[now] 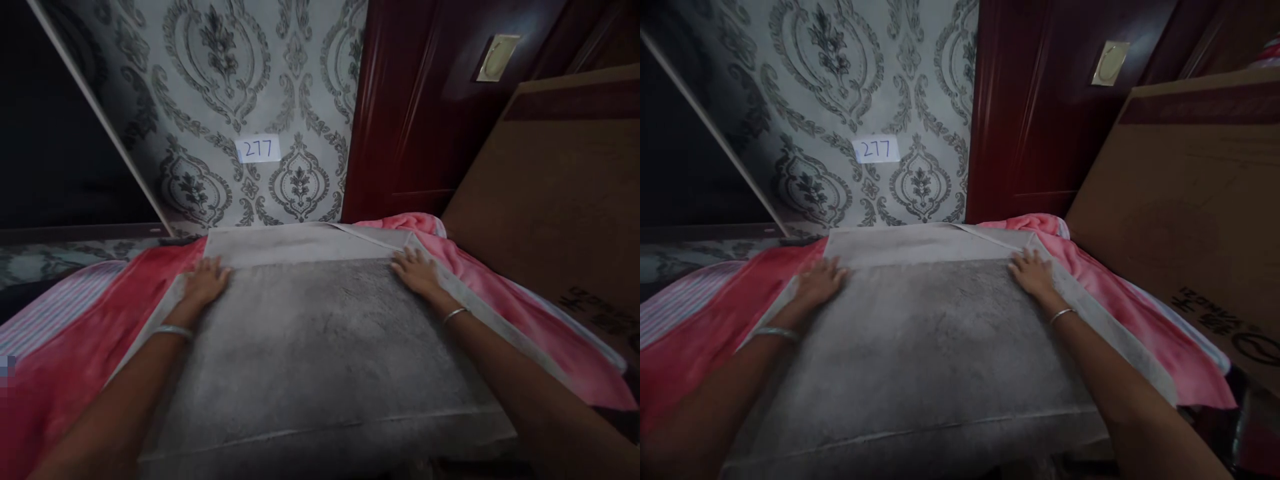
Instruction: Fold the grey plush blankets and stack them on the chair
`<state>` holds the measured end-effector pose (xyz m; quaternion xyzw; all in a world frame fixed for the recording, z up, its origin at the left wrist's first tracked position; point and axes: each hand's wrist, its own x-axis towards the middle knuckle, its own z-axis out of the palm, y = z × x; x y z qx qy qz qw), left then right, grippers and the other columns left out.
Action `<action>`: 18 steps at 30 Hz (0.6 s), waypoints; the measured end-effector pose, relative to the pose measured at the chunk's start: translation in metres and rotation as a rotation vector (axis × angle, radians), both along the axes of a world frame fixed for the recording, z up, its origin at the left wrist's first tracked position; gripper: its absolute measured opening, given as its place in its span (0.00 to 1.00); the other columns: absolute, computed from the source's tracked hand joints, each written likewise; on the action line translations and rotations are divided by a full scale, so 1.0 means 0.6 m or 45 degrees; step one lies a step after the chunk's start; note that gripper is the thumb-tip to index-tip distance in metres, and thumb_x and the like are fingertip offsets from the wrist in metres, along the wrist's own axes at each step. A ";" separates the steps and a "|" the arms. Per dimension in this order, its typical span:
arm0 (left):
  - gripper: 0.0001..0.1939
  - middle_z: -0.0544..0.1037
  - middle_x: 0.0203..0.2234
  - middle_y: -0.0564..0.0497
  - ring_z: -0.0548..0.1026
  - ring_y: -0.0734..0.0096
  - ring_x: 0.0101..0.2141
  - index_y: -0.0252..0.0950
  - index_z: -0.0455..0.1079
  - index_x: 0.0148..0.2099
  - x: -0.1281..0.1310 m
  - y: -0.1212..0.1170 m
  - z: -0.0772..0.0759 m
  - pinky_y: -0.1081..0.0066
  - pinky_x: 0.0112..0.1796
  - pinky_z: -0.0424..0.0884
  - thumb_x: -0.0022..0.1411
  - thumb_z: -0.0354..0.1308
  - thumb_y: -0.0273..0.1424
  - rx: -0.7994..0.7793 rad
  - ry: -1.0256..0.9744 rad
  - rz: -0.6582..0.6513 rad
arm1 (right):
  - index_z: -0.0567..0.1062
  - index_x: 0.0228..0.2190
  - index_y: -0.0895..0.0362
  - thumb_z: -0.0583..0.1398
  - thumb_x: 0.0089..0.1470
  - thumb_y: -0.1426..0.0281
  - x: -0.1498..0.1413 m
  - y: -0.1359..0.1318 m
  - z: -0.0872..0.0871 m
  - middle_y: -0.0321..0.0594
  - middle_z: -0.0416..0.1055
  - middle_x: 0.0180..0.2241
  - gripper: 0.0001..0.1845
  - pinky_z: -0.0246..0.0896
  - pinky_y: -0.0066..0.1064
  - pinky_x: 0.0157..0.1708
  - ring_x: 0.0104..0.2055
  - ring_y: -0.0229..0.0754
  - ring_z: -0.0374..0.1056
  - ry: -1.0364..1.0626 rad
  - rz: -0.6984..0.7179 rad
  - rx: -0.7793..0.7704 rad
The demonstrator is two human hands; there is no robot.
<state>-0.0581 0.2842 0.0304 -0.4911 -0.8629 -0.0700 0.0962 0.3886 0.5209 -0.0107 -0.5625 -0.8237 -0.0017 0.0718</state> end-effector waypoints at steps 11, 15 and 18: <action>0.33 0.52 0.73 0.48 0.47 0.53 0.72 0.46 0.50 0.74 0.202 0.095 -0.082 0.41 0.67 0.44 0.73 0.37 0.50 -0.224 -0.126 -0.721 | 0.54 0.70 0.46 0.42 0.70 0.53 -0.255 -0.158 -0.019 0.39 0.45 0.73 0.32 0.41 0.58 0.69 0.74 0.52 0.41 0.028 0.719 -0.096; 0.31 0.52 0.73 0.49 0.47 0.53 0.72 0.48 0.50 0.74 0.109 0.048 -0.070 0.41 0.67 0.43 0.74 0.38 0.48 -0.313 -0.103 -0.597 | 0.56 0.70 0.48 0.42 0.70 0.54 -0.170 -0.099 -0.019 0.40 0.48 0.72 0.32 0.43 0.53 0.69 0.73 0.51 0.44 -0.060 0.617 -0.102; 0.29 0.59 0.70 0.46 0.57 0.51 0.68 0.47 0.56 0.72 0.013 -0.025 -0.056 0.41 0.65 0.54 0.73 0.46 0.47 -0.228 0.028 -0.301 | 0.57 0.69 0.48 0.41 0.70 0.53 -0.055 -0.051 -0.035 0.43 0.50 0.72 0.33 0.43 0.56 0.68 0.73 0.53 0.46 -0.075 0.323 -0.035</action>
